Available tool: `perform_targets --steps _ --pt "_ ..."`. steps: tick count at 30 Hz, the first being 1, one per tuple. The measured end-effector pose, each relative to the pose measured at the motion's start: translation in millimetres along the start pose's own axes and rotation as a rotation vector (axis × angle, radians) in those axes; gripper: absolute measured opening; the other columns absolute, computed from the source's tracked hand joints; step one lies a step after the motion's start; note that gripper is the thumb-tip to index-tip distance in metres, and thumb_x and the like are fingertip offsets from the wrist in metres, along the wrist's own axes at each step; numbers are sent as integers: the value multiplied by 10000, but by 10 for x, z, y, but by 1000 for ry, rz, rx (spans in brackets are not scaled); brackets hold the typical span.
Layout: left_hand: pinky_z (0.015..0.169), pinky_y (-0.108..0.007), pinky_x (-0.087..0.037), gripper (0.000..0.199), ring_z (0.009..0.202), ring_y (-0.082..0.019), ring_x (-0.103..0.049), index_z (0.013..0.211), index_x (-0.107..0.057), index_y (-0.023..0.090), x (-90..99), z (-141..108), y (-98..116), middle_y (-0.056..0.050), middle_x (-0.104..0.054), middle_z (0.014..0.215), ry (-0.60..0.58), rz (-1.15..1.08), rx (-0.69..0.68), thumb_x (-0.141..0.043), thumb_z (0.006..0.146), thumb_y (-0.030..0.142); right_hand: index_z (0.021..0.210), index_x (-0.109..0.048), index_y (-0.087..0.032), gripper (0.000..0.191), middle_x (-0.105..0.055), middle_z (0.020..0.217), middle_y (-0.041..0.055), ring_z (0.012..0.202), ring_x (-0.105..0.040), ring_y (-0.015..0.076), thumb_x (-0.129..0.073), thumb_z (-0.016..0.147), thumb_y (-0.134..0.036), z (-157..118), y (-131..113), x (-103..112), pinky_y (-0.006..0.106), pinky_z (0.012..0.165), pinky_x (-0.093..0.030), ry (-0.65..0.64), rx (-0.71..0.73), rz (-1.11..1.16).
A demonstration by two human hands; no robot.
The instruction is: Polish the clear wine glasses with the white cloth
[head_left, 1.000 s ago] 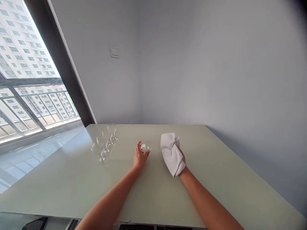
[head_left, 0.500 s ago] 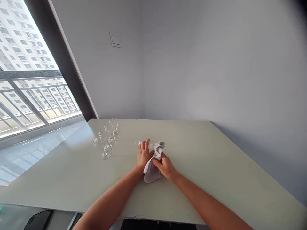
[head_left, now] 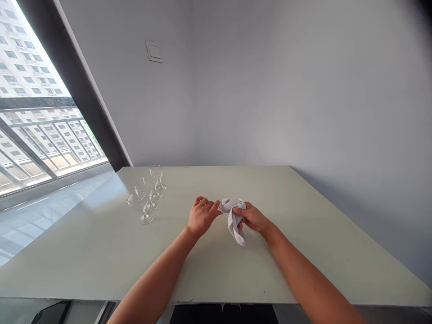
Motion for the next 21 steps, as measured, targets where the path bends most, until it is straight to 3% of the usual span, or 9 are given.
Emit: perform_targets --steps 2,4,6,8,10,13,15,18,21 --pt "715 -291 -384 300 687 -152 -521 918 -630 230 -2 -1 -45 -22 -614 668 -174 -221 136 -498 779 461 668 -637 -112 295 -600 548 17 443 -535 117 -665 658 -406 -99 -113 5 240 441 -440 -72 12 -138" --pt "595 -244 -386 394 598 -123 -497 809 -641 190 -31 -29 -51 -17 -599 646 -446 -543 252 -454 770 535 643 -632 -122 264 -604 564 16 474 -544 123 -668 656 -383 -211 -232 -18 248 476 -445 -170 4 -259" --pt "524 -223 -375 500 528 -101 -472 735 -623 139 -45 -71 2 -28 -583 618 -729 -855 283 -387 778 578 613 -621 -131 264 -605 564 15 478 -541 125 -652 668 -387 -309 -324 -41 256 497 -447 -281 -31 -331" --pt "520 -228 -386 558 521 -105 -486 739 -614 113 -35 -91 62 -51 -592 625 -875 -999 271 -333 791 592 619 -620 -135 274 -612 573 20 482 -545 129 -636 679 -402 -352 -368 -39 259 496 -449 -320 -52 -347" --pt "588 -253 -413 535 604 -133 -535 819 -623 134 -25 -61 74 -70 -623 701 -749 -878 286 -302 818 561 649 -629 -129 279 -612 575 20 477 -547 131 -643 674 -407 -311 -353 -11 257 480 -452 -218 -26 -312" --pt "832 -353 -376 379 886 -200 -541 1045 -587 222 28 21 73 -84 -628 924 -299 -409 227 -392 824 461 743 -650 -116 303 -619 616 30 504 -556 132 -662 661 -407 -157 -226 36 247 464 -460 114 50 -136" --pt "935 -407 -284 361 978 -225 -502 1131 -542 252 47 47 86 -92 -612 968 -120 -170 143 -449 812 392 777 -652 -118 316 -614 621 27 474 -530 105 -647 679 -419 -64 -107 18 238 463 -457 251 63 31" --pt "910 -394 -292 334 884 -215 -515 1077 -585 243 42 52 24 -91 -615 812 -116 -80 121 -430 824 396 770 -647 -125 301 -598 599 11 436 -498 80 -634 695 -416 -9 -24 -73 239 473 -457 200 58 109" --pt "743 -308 -381 398 694 -168 -504 918 -646 208 46 27 -90 -51 -570 648 -320 -302 203 -388 817 494 789 -645 -122 292 -607 632 16 517 -556 125 -678 653 -378 -89 -112 -128 249 473 -468 57 62 -74"
Point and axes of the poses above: each hand's wrist, its own z-axis towards the middle knuckle, its own x-axis out of the back of the hand, y = z × x, the point moved 3 cm from there along z, towards the middle knuckle
